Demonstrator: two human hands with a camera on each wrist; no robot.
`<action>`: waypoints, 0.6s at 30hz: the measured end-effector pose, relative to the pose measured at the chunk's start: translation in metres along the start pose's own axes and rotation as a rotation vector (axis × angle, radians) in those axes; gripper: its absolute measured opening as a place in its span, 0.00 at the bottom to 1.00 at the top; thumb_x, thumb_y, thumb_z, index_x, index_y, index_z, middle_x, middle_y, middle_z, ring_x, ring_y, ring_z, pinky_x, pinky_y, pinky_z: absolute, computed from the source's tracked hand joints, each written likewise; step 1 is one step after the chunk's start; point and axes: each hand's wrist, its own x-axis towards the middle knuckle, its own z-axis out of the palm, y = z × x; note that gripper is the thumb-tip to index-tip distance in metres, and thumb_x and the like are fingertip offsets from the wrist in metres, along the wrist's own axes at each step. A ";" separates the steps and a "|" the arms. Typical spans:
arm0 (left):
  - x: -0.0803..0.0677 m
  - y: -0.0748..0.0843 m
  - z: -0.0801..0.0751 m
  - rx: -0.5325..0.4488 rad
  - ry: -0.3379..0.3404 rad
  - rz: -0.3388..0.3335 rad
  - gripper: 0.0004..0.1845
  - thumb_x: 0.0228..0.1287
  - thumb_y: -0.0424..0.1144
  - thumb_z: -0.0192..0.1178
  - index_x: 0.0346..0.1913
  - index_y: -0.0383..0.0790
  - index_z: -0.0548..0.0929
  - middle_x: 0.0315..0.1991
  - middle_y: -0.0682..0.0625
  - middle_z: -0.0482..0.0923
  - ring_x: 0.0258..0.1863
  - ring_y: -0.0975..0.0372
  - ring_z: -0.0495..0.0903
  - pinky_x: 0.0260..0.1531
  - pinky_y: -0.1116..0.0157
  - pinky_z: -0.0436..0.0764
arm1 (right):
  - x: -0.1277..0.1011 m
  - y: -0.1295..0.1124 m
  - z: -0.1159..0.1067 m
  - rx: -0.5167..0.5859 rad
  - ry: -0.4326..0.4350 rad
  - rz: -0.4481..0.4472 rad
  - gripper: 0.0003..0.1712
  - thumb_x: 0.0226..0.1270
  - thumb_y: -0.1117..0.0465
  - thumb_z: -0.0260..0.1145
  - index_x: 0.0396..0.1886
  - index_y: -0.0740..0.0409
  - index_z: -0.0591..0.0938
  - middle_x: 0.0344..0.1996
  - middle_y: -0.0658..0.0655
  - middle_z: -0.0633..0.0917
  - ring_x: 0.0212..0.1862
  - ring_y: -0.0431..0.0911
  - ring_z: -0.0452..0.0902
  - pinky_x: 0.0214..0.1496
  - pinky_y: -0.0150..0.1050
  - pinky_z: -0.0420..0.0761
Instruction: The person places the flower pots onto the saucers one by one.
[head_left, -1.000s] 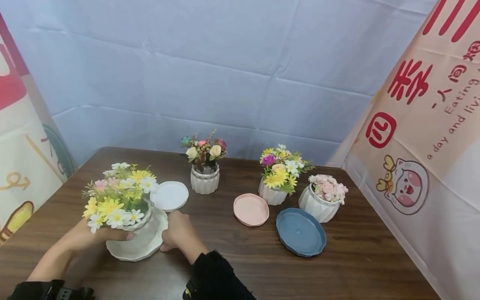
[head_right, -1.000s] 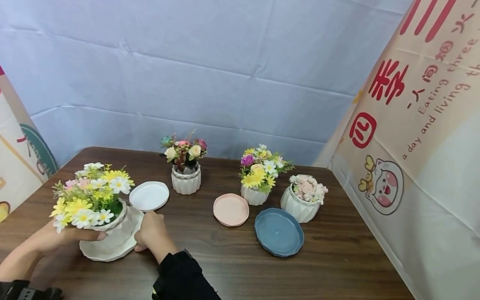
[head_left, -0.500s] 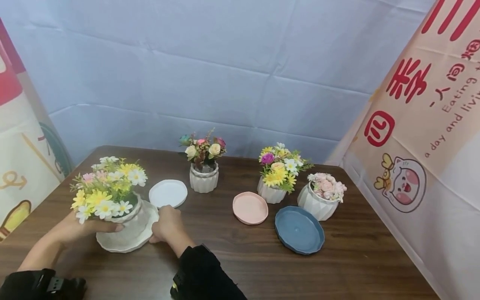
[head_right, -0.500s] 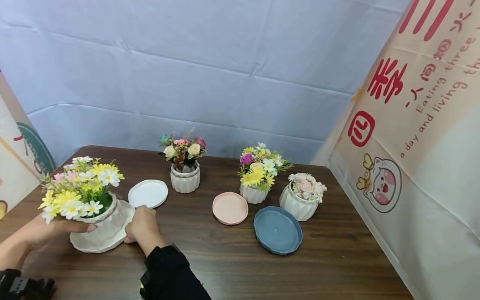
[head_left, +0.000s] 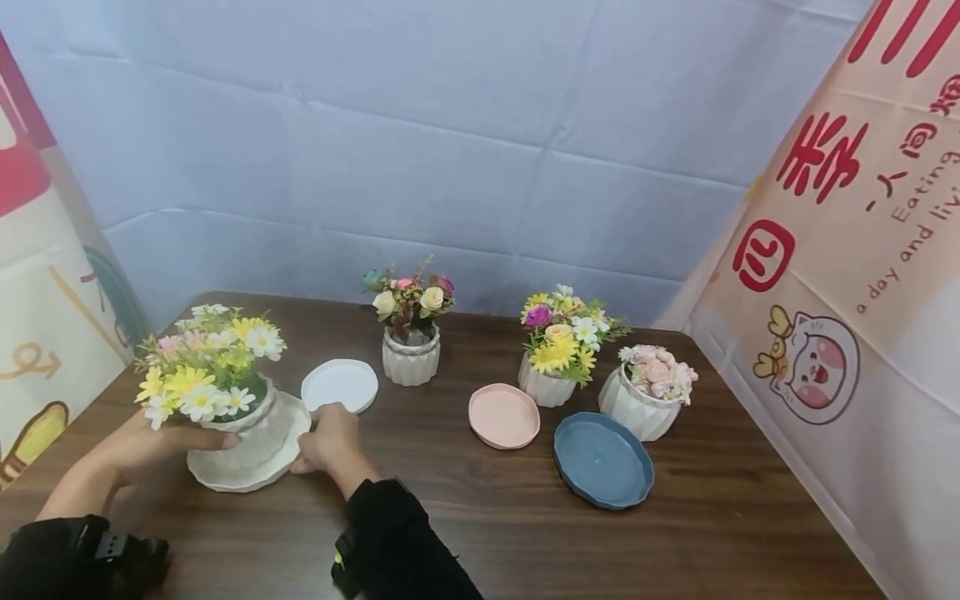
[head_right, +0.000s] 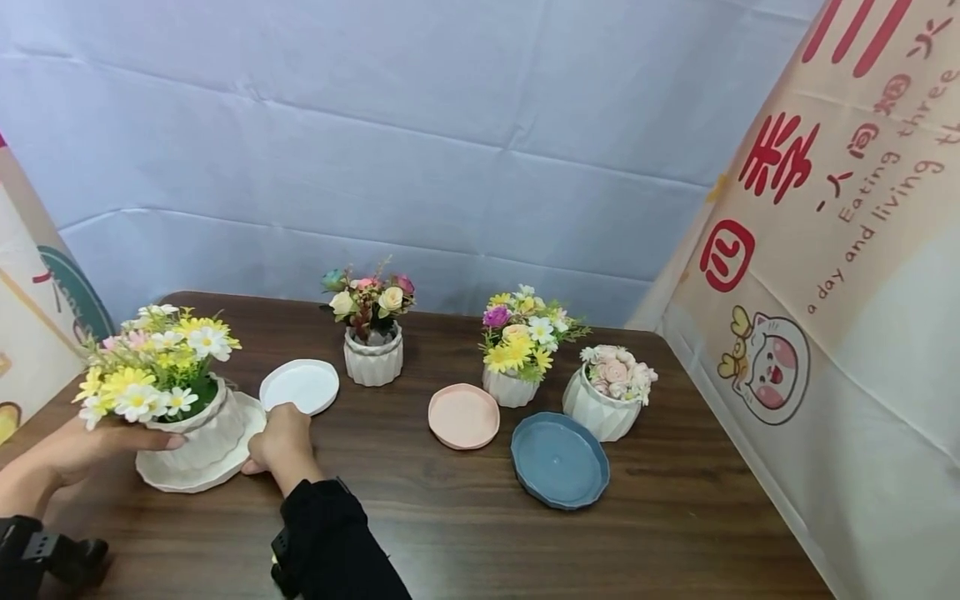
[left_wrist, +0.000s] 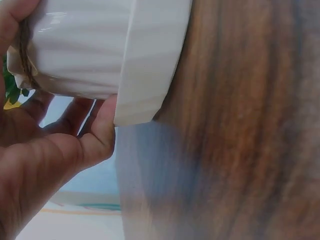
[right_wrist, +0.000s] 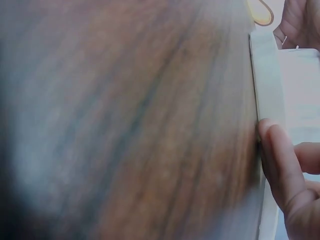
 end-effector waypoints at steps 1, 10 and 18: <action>0.001 0.000 -0.001 -0.011 -0.007 0.000 0.52 0.52 0.36 0.69 0.72 0.34 0.44 0.68 0.35 0.49 0.64 0.40 0.49 0.55 0.36 0.53 | 0.000 0.000 0.000 0.022 0.001 0.005 0.14 0.44 0.76 0.67 0.34 0.64 0.84 0.28 0.61 0.79 0.24 0.44 0.78 0.16 0.28 0.75; 0.004 -0.001 -0.003 -0.055 -0.038 -0.105 0.56 0.53 0.40 0.68 0.72 0.36 0.37 0.69 0.31 0.41 0.65 0.35 0.42 0.54 0.33 0.49 | 0.002 -0.003 0.004 0.028 0.025 0.025 0.04 0.48 0.75 0.64 0.21 0.66 0.79 0.16 0.58 0.76 0.12 0.41 0.76 0.14 0.28 0.74; 0.004 -0.002 -0.002 -0.032 -0.040 -0.108 0.55 0.53 0.42 0.68 0.72 0.33 0.38 0.68 0.31 0.43 0.65 0.36 0.45 0.54 0.34 0.51 | 0.002 0.000 0.005 0.046 0.034 0.055 0.09 0.49 0.74 0.64 0.13 0.64 0.78 0.17 0.62 0.77 0.11 0.41 0.77 0.15 0.27 0.74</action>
